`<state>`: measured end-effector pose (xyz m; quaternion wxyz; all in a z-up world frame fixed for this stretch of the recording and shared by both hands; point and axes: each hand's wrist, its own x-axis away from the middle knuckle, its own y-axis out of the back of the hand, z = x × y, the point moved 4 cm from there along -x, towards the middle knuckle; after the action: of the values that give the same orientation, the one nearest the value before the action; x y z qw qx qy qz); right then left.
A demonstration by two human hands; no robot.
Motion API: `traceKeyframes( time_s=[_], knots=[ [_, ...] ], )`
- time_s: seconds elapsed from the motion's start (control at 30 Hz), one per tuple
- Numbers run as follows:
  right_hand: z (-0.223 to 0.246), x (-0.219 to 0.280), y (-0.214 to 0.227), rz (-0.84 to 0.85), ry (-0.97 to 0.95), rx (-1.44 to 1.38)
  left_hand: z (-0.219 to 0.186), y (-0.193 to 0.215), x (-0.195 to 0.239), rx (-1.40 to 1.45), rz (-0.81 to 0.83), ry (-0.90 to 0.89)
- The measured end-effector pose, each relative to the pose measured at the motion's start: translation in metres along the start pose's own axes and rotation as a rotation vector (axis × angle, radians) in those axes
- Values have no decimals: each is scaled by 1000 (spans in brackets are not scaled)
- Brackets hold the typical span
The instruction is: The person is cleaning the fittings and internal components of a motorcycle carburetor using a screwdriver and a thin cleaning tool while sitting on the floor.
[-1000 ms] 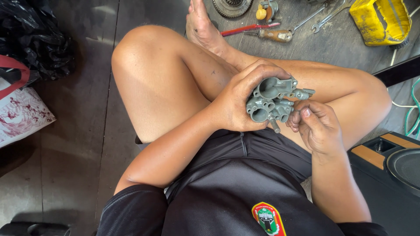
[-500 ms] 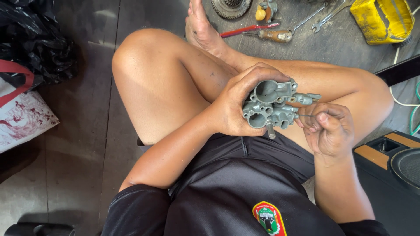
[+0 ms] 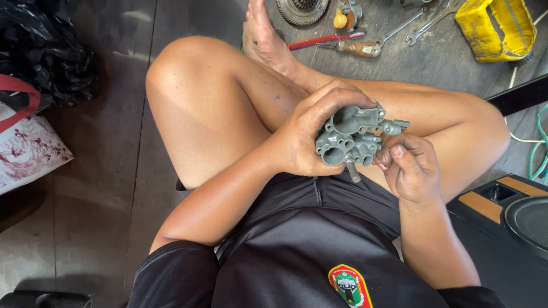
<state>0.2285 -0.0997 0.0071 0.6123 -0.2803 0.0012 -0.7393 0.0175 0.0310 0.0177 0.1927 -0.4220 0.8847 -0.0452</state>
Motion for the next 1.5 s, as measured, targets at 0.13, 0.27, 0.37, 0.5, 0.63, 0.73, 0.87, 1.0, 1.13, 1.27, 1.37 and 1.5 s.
traceKeyframes(
  time_s=[0.13, 0.27, 0.37, 0.5, 0.63, 0.73, 0.87, 1.0, 1.13, 1.27, 1.37, 1.5],
  knots=[
    [3, -4, -5, -29, -12, 44, 2, -3, 1, -69, -41, 71],
    [-3, -17, -5, -64, -4, -3, 23, -1, 8, 115, -19, 213],
    [-4, -28, 1, -172, -1, -47, 31, 0, 10, 291, -68, 323],
    [-3, -34, 0, -187, -6, -21, 39, -6, 11, 398, -157, 433],
    [-3, -40, -6, -201, -24, -20, 48, -8, 13, 353, -197, 403],
    [-7, -42, -2, -208, -9, -1, 46, -6, 14, 298, -196, 400],
    [-26, -47, 20, -244, 122, 165, 68, -16, 19, 503, -338, 403],
    [-32, -46, -9, -99, 56, 109, 72, -12, 20, 470, -444, 426],
    [-43, -49, -21, -24, 81, 150, 68, -12, 20, 433, -478, 454],
    [-39, -55, -43, -14, 185, 153, 58, -11, 15, 321, -428, 394],
    [-51, -55, -30, -49, 225, 179, 47, -17, 10, 329, -383, 399],
    [-46, -55, -9, -49, 223, 299, 56, -30, 13, 214, -293, 416]
  ],
)
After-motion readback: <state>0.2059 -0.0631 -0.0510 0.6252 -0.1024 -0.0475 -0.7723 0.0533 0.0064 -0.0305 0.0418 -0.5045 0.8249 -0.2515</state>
